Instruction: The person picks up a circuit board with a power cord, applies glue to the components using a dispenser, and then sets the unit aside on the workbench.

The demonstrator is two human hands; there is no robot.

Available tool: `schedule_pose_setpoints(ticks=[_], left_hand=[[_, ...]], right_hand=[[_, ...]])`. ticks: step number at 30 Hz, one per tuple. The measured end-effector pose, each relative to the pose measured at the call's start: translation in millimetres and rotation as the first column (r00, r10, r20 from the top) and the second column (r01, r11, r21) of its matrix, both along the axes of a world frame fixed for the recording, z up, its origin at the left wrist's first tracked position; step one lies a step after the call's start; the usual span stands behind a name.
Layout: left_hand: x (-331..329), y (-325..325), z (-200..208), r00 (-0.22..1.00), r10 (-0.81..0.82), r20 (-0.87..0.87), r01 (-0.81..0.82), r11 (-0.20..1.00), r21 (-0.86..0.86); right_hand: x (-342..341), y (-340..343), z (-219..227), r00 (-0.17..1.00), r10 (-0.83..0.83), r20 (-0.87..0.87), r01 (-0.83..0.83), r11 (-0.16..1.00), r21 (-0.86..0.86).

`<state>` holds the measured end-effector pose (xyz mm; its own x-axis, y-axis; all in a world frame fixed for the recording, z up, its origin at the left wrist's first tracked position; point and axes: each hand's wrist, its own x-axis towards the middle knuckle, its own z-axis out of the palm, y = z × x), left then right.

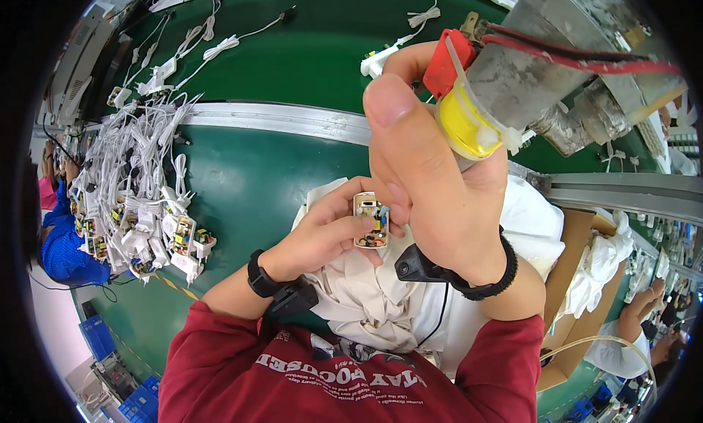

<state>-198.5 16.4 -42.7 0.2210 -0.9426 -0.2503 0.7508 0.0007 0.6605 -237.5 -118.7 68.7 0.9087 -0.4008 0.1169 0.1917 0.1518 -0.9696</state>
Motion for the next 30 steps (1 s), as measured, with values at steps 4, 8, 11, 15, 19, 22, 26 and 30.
schedule_pose_setpoints(ticks=[4,8,11,15,19,22,26,30], left_hand=[[2.3,0.2,3.3,1.000,-0.005,-0.018,0.005,1.000,-0.009],[0.8,0.5,4.1,0.999,-0.015,0.045,0.015,1.000,-0.003],[0.5,0.5,5.5,0.998,-0.024,0.052,0.025,1.000,-0.001],[2.3,2.4,7.6,0.996,-0.045,0.083,0.043,0.999,0.019],[1.4,2.4,6.6,0.994,-0.064,0.090,0.063,0.998,0.013],[1.4,2.1,5.6,0.994,-0.067,0.086,0.067,0.998,0.002],[1.7,2.2,6.4,0.994,-0.064,0.083,0.064,0.998,-0.006],[1.4,2.3,6.7,0.994,-0.061,0.092,0.061,0.998,-0.005]], right_hand=[[0.4,1.3,0.4,1.000,-0.012,0.011,0.012,0.999,0.044],[1.2,-4.0,-4.7,1.000,-0.009,0.007,0.008,1.000,0.012],[-1.0,-11.4,-10.1,0.992,0.034,0.118,-0.056,0.980,0.189],[0.9,-10.8,-10.8,0.990,0.035,0.134,-0.056,0.985,0.161],[1.6,-12.8,-11.8,0.990,0.039,0.133,-0.061,0.984,0.167],[1.0,-9.5,-12.5,0.992,0.030,0.125,-0.052,0.982,0.180],[0.7,-9.6,-14.9,0.992,0.032,0.122,-0.054,0.982,0.182],[1.2,-9.3,-13.0,0.994,0.020,0.109,-0.039,0.983,0.179]])
